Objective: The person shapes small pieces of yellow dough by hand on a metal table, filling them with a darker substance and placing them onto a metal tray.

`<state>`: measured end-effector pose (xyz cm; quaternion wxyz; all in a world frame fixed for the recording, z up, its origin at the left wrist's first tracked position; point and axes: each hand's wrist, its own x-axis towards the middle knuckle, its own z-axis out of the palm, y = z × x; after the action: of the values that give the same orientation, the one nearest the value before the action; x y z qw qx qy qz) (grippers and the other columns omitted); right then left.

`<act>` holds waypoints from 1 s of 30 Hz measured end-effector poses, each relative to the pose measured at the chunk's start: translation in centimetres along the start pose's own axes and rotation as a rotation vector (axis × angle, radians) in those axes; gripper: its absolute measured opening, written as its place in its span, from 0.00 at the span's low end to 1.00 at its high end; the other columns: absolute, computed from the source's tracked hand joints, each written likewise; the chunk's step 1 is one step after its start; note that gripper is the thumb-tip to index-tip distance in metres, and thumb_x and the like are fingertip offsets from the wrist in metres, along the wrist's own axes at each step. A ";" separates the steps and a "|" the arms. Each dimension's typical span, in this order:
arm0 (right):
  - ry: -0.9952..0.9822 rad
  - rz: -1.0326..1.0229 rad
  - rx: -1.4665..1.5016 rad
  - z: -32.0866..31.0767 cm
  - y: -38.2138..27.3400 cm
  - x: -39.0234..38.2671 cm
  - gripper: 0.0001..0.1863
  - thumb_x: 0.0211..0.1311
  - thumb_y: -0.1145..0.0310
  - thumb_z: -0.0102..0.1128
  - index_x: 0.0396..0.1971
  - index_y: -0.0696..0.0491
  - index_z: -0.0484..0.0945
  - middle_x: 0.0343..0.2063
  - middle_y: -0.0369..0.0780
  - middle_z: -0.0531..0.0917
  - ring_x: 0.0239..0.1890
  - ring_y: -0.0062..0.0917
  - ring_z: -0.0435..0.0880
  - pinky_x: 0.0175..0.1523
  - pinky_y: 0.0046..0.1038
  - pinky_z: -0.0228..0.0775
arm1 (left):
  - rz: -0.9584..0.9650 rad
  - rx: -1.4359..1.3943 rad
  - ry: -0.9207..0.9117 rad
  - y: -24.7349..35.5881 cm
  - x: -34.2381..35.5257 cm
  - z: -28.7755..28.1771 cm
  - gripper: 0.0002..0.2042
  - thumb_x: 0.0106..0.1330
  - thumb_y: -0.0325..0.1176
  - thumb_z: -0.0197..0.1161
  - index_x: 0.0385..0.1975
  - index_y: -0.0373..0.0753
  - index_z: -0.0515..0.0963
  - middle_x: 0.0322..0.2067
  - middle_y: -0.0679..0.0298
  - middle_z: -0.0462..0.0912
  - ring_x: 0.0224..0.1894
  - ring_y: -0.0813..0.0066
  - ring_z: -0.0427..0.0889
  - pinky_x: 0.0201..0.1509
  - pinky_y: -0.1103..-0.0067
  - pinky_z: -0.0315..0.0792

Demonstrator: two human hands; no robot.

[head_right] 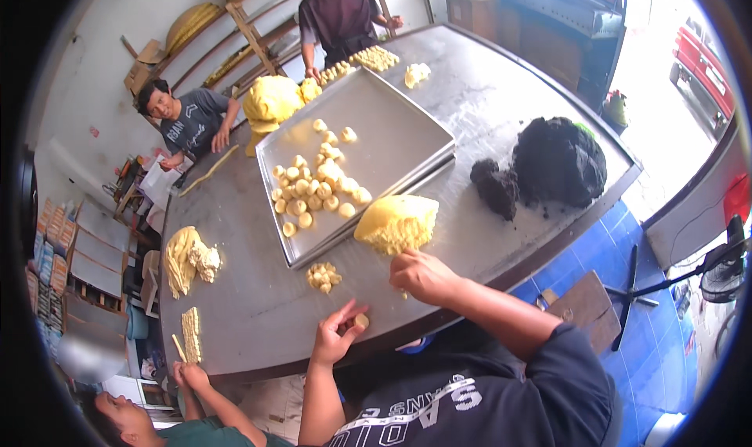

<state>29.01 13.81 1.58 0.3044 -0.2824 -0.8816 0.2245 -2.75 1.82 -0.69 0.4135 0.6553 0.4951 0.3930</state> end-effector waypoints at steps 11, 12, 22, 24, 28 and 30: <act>-0.035 0.042 -0.226 1.8 -0.5 -1.3 0.15 0.68 0.62 0.73 0.53 0.46 0.92 0.59 0.39 0.85 0.63 0.37 0.83 0.68 0.39 0.77 | -0.083 -0.130 0.078 -0.6 -0.1 0.8 0.32 0.75 0.33 0.81 0.76 0.31 0.79 0.54 0.59 0.97 0.37 0.86 0.85 0.45 0.83 0.81; -0.050 -0.002 -0.158 1.6 0.3 -1.2 0.13 0.69 0.63 0.72 0.51 0.47 0.92 0.57 0.38 0.86 0.63 0.37 0.83 0.68 0.39 0.77 | -0.085 -0.130 0.076 -0.8 -0.1 0.9 0.32 0.75 0.33 0.81 0.76 0.31 0.79 0.54 0.59 0.97 0.37 0.86 0.85 0.45 0.83 0.81; 0.069 0.120 -0.134 1.3 -0.8 -1.8 0.14 0.69 0.64 0.71 0.49 0.54 0.92 0.56 0.41 0.87 0.63 0.38 0.83 0.70 0.39 0.79 | -0.072 0.108 0.164 1.4 0.1 2.0 0.15 0.78 0.21 0.71 0.61 0.34 0.90 0.44 0.56 0.98 0.45 0.67 0.97 0.59 0.73 0.88; 0.020 0.079 -0.135 1.2 -1.2 -1.2 0.13 0.68 0.64 0.72 0.48 0.53 0.92 0.56 0.40 0.87 0.62 0.38 0.83 0.69 0.38 0.79 | 0.039 0.254 0.230 2.3 -0.6 2.2 0.16 0.78 0.22 0.71 0.62 0.35 0.90 0.46 0.56 0.98 0.47 0.62 0.97 0.63 0.69 0.86; 0.005 0.007 -0.092 0.6 -2.7 -0.1 0.10 0.68 0.65 0.71 0.44 0.51 0.92 0.55 0.38 0.87 0.60 0.36 0.84 0.67 0.36 0.80 | 0.197 0.543 0.290 2.5 -0.6 2.7 0.17 0.79 0.26 0.70 0.66 0.33 0.87 0.51 0.55 0.97 0.54 0.49 0.95 0.75 0.57 0.80; -0.023 -0.059 -0.135 0.7 -2.4 -0.2 0.09 0.68 0.65 0.70 0.44 0.50 0.92 0.55 0.38 0.87 0.61 0.36 0.84 0.66 0.37 0.80 | 0.181 0.639 0.260 3.0 0.0 4.0 0.18 0.82 0.26 0.66 0.68 0.27 0.82 0.53 0.52 0.96 0.56 0.45 0.94 0.77 0.52 0.78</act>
<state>27.81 11.74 2.40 0.2810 -0.2737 -0.9060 0.1587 1.89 0.70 0.67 0.0847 0.7371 0.5817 0.3334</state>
